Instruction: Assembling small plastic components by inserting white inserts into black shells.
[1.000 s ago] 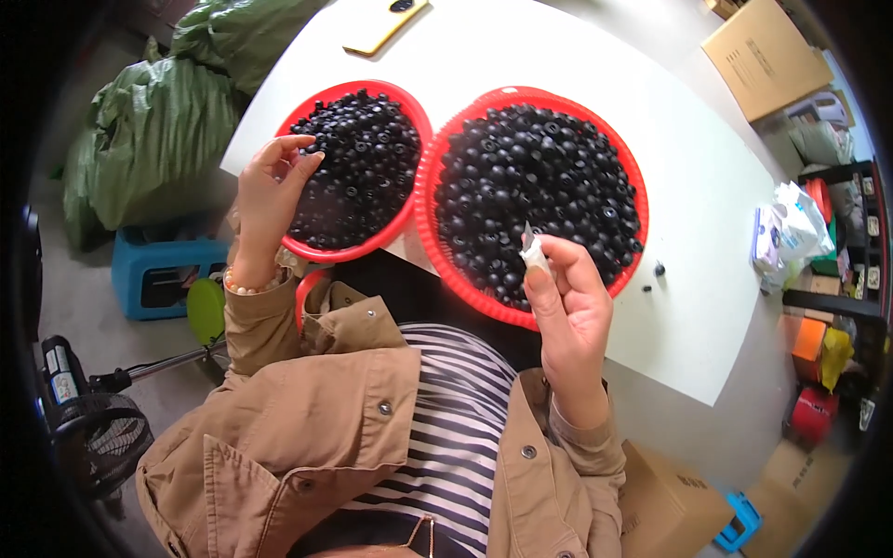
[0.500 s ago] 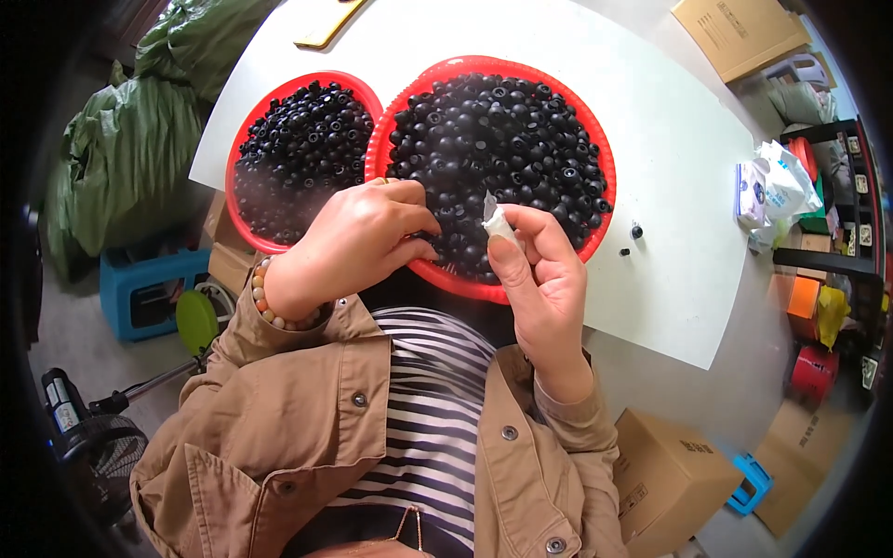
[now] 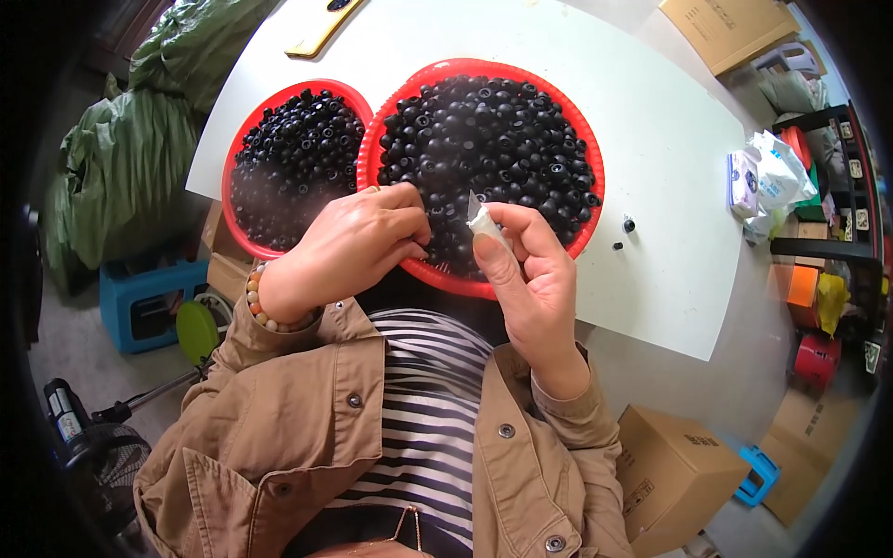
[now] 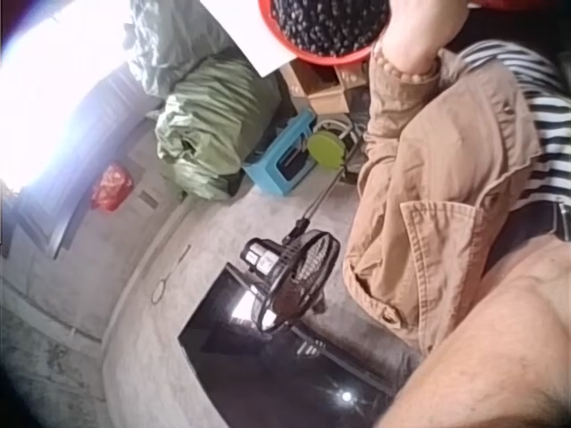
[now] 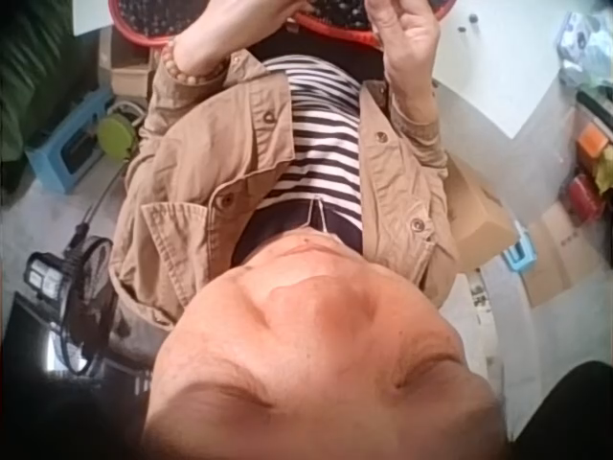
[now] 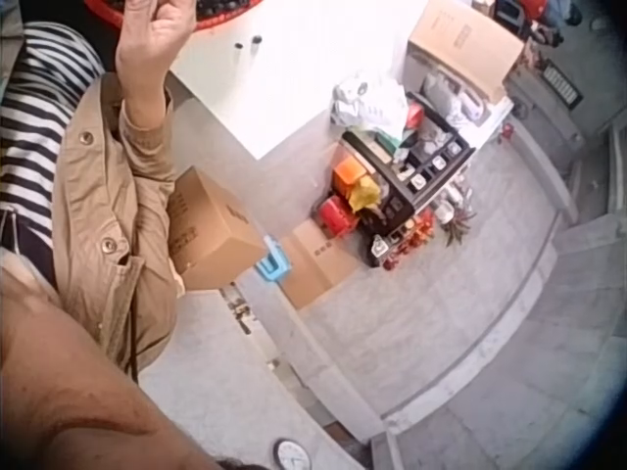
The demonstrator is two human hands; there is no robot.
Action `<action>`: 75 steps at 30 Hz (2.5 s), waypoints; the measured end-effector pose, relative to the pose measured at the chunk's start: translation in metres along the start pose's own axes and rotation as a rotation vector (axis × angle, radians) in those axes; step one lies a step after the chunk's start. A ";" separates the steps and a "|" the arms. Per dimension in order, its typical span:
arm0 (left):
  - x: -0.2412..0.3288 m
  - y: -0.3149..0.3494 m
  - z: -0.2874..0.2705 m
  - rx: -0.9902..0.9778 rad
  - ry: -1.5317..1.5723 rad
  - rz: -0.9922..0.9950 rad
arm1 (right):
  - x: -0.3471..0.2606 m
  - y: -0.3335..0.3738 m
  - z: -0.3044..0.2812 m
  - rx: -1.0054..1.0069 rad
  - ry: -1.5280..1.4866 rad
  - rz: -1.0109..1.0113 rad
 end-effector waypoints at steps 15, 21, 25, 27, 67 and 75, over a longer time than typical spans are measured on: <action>-0.003 -0.006 -0.001 -0.074 -0.057 -0.034 | -0.001 -0.003 0.000 -0.016 0.022 0.000; 0.000 -0.009 -0.004 -0.083 -0.041 0.002 | -0.001 0.000 -0.003 -0.021 -0.021 0.061; 0.002 -0.004 -0.008 -0.080 0.030 0.036 | 0.000 0.000 0.000 -0.033 -0.096 0.031; 0.003 -0.002 -0.006 -0.063 0.022 0.049 | 0.002 0.000 0.002 -0.028 -0.068 0.024; 0.001 0.004 0.006 0.223 1.210 0.064 | -0.005 -0.001 0.016 -0.205 0.078 -0.026; -0.001 0.003 0.008 0.216 1.206 0.070 | -0.001 0.000 0.020 -0.185 -0.032 -0.054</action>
Point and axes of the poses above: each hand's wrist, its own y-axis away from the middle knuckle, its own z-axis out of the palm, x = y × z, the point moved 1 cm from there along -y, towards the middle knuckle, and after that the axes turned 14 degrees about -x, right-handed, at the moved point
